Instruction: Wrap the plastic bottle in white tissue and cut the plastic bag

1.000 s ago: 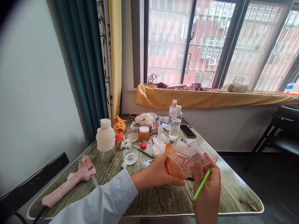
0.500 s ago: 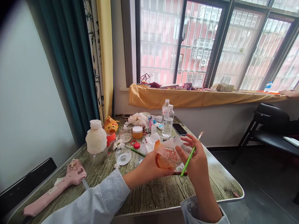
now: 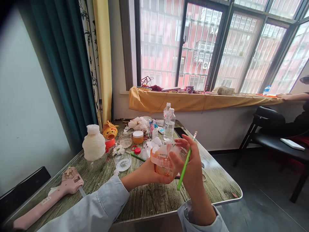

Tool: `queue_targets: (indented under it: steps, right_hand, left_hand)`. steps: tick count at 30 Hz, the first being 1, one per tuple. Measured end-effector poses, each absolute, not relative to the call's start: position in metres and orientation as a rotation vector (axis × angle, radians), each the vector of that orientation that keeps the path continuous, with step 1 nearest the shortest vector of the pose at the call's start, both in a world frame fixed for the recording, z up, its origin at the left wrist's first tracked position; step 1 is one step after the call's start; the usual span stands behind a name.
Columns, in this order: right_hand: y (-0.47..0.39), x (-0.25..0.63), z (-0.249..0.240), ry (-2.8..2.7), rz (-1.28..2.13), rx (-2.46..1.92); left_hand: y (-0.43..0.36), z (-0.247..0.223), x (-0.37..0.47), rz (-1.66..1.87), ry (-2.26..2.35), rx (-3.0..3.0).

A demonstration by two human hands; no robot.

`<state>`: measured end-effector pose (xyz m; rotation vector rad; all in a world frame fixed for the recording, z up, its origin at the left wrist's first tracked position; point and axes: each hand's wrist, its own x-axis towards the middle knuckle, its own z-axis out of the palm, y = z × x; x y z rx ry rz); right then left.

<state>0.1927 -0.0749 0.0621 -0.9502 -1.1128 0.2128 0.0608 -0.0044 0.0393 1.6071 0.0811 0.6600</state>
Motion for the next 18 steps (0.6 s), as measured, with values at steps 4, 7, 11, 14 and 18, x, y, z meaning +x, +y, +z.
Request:
queue_targets:
  steps: [4,7,11,14,18]
  right_hand:
    - [-0.073,0.186,0.066,-1.197,0.142,-0.995]
    - [-0.072,0.184,0.070,-1.245,0.108,-1.020]
    - [-0.068,0.184,0.072,-1.232,0.076,-1.060]
    - [-0.065,0.183,0.069,-1.245,0.087,-1.107]
    - [-0.063,0.185,0.066,-1.303,0.089,-1.126]
  left_hand:
    - [-0.001,0.037,0.063,0.720,0.039,1.572]
    - [-0.004,0.043,0.061,0.751,0.046,1.564]
    - [-0.012,0.050,0.057,0.833,0.140,1.548]
    - [-0.015,0.052,0.057,0.898,0.228,1.499]
    - [-0.015,0.053,0.061,0.954,0.305,1.425]
